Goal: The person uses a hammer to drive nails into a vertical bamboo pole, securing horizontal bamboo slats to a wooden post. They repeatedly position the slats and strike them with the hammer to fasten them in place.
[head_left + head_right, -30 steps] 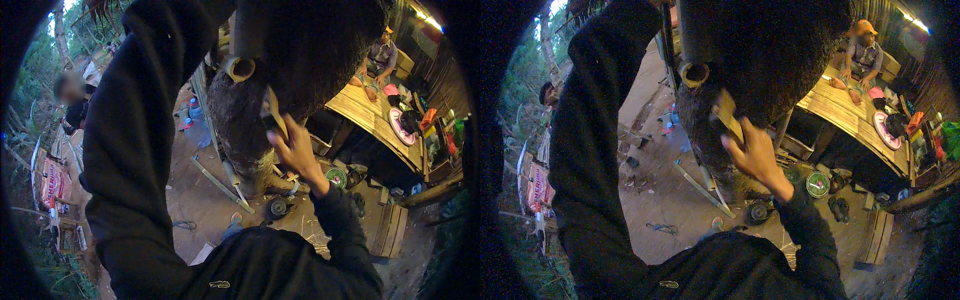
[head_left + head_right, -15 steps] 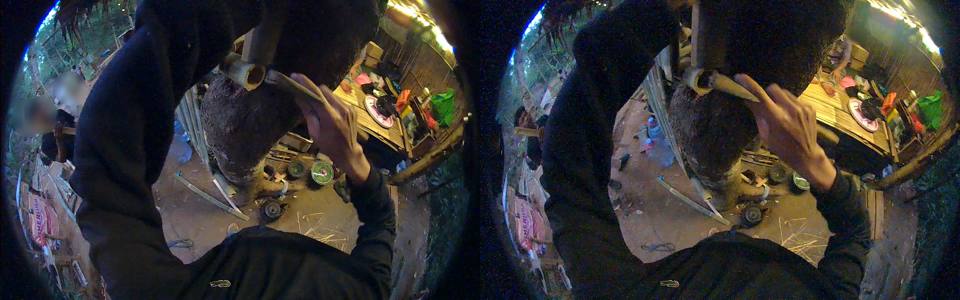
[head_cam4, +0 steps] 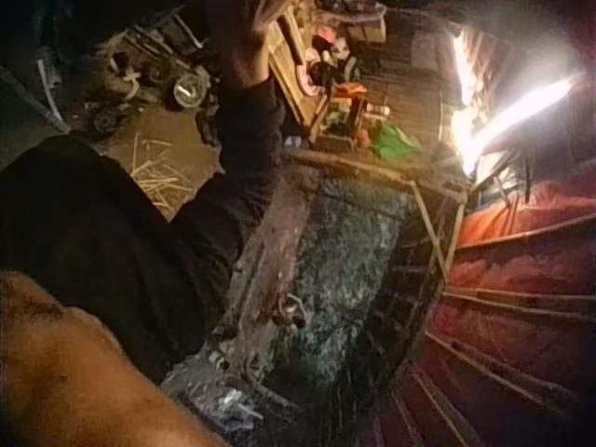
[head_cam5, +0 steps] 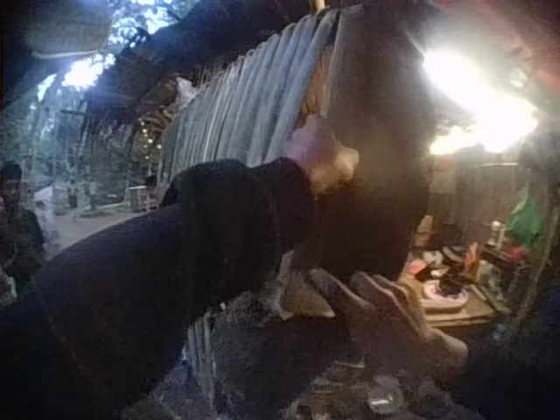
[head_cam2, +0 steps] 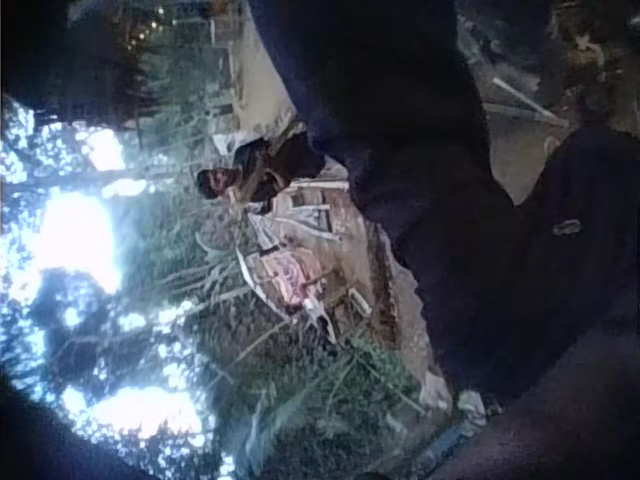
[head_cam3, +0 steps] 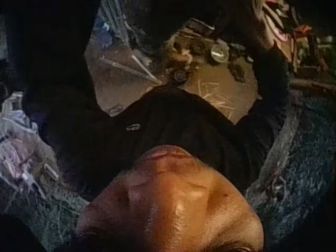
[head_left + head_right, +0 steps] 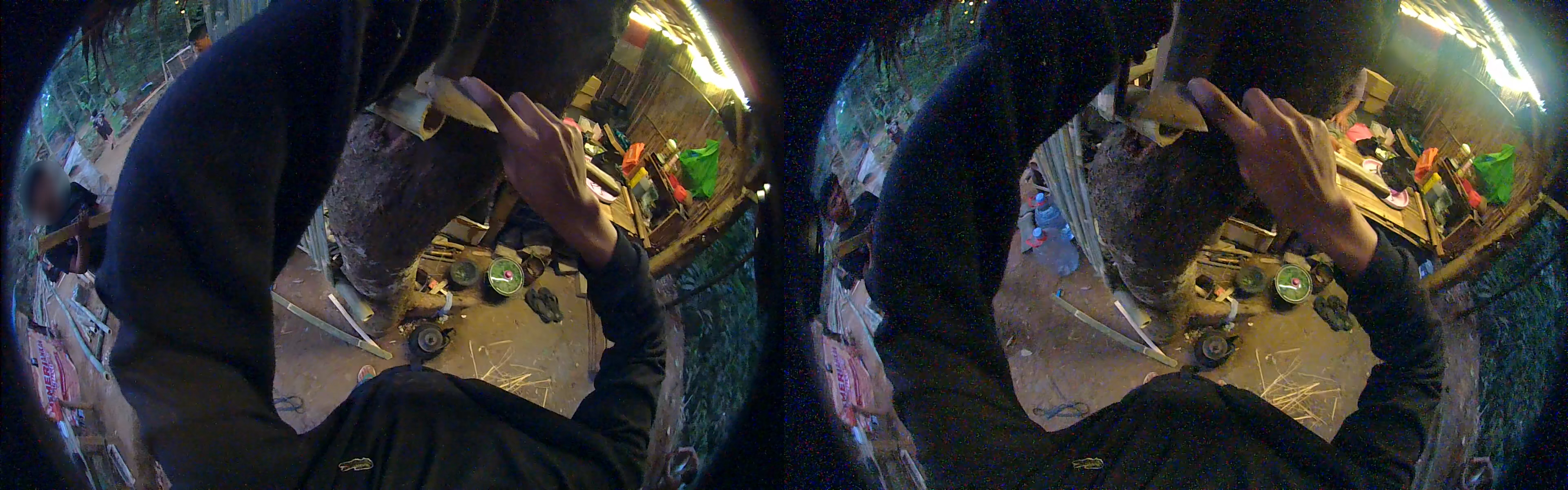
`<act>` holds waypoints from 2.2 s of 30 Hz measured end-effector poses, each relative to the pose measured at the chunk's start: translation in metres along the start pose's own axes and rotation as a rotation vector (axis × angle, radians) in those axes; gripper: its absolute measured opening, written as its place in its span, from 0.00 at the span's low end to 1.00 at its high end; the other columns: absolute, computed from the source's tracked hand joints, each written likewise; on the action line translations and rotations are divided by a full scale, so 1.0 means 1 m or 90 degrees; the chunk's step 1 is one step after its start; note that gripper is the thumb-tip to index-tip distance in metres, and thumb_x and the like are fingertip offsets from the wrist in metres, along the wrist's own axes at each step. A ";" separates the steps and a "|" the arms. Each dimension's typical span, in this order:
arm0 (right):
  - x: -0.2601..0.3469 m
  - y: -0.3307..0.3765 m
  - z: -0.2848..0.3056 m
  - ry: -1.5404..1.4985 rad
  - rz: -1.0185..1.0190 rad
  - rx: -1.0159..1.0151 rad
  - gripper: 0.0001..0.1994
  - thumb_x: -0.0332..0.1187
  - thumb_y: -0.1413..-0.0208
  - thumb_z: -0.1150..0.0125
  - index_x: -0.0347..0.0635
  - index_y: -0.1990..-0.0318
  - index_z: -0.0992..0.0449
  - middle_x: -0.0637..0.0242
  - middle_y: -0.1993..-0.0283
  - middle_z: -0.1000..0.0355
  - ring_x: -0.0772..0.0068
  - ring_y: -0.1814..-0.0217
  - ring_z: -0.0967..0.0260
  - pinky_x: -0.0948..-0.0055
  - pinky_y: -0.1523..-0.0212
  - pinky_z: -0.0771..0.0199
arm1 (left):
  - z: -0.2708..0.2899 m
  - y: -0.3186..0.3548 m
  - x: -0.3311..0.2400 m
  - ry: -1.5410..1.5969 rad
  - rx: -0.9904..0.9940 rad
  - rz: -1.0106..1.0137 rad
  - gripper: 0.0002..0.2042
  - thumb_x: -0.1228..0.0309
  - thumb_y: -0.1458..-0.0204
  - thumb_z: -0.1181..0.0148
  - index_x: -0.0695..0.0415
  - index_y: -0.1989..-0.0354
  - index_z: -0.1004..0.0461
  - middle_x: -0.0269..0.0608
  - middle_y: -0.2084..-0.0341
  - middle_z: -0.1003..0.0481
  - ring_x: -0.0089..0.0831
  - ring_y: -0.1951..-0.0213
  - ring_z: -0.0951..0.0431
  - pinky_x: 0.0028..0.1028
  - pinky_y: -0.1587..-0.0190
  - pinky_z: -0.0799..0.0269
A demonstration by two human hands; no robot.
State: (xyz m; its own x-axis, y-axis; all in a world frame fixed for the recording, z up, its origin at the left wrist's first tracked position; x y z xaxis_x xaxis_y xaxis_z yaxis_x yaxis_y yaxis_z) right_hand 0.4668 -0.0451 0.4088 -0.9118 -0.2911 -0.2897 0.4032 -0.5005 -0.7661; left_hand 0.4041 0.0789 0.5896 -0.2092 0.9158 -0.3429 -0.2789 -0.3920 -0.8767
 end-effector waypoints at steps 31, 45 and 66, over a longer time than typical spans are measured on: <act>0.012 -0.014 -0.001 0.103 0.038 0.019 0.29 0.31 0.44 0.46 0.61 0.33 0.35 0.63 0.66 0.30 0.60 0.72 0.25 0.63 0.76 0.22 | -0.011 0.007 0.002 -0.054 0.009 0.051 0.26 0.65 0.51 0.32 0.71 0.48 0.30 0.61 0.57 0.22 0.51 0.51 0.21 0.43 0.53 0.25; 0.003 -0.024 0.002 0.092 0.028 0.039 0.26 0.30 0.42 0.48 0.61 0.35 0.33 0.58 0.66 0.27 0.55 0.70 0.22 0.59 0.76 0.23 | -0.013 0.002 0.006 -0.133 -0.037 0.059 0.31 0.62 0.53 0.32 0.74 0.47 0.33 0.67 0.56 0.23 0.58 0.50 0.22 0.45 0.51 0.25; 0.014 0.313 -0.087 -0.675 -0.790 0.059 0.17 0.30 0.42 0.35 0.31 0.50 0.30 0.56 0.57 0.22 0.69 0.52 0.24 0.67 0.52 0.26 | 0.090 0.129 -0.013 -0.070 -0.206 -0.014 0.17 0.72 0.44 0.36 0.64 0.48 0.29 0.46 0.54 0.24 0.34 0.56 0.21 0.32 0.52 0.26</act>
State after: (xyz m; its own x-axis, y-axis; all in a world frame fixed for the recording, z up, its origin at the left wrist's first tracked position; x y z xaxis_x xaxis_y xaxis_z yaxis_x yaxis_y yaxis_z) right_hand 0.5733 -0.1353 0.1152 -0.2189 -0.0732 0.9730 -0.4553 -0.8743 -0.1682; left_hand 0.2869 0.0081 0.5112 -0.3108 0.9018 -0.3002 0.0233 -0.3085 -0.9509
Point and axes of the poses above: each hand's wrist, its own y-axis away from the middle knuckle, its own z-axis out of the back of the hand, x = y × z, the point moved 8 cm from there along -y, towards the middle knuckle
